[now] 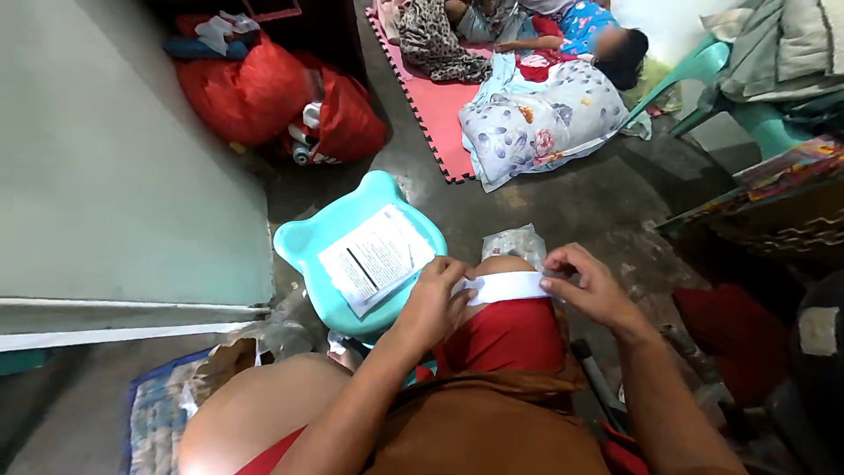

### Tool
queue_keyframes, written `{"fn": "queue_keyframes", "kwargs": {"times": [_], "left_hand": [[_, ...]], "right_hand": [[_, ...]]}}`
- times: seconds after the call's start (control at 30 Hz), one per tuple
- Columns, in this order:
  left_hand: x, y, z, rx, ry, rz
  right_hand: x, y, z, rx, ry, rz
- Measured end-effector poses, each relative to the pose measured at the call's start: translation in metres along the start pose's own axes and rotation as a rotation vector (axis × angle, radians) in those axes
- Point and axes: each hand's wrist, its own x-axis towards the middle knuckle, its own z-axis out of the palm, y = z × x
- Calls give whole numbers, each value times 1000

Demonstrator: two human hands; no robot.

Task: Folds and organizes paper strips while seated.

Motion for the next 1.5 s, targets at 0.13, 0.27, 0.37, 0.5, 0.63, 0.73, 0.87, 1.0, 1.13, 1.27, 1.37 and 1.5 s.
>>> {"fn": "queue_keyframes", "kwargs": {"times": [0.13,0.27,0.37,0.5,0.63,0.73,0.87,1.0,1.13,1.27,1.37,1.5], "left_hand": [[0,-1,10,-40,-62,-68],[6,3,12,-11,-112,-111],[5,4,13,24,-78,-29],[-1,10,10,5,-68,117],[-1,25,6,-185,-135,111],[1,38,6,-287,-120,174],[4,48,-4,-296,-36,216],[4,50,-20,-262,18,192],[2,51,-37,-225,37,179],[-2,46,-58,-158,44,178],[-7,42,-81,-79,40,107],[-16,35,-108,1,3,1]], "right_hand": [[-3,4,4,5,-45,-45],[-2,1,2,-18,-103,4],[-1,-3,1,-54,-104,-4],[-2,-11,-1,-151,-87,-41],[-1,-29,2,-142,-37,-167],[5,-42,9,-34,-163,-287],[11,-52,9,141,-249,-306],[14,-62,6,458,-260,-314],[23,-74,6,618,-247,-306],[40,-90,17,577,-166,-278],[55,-104,29,441,-147,-317],[74,-124,52,329,-125,-356]]}}
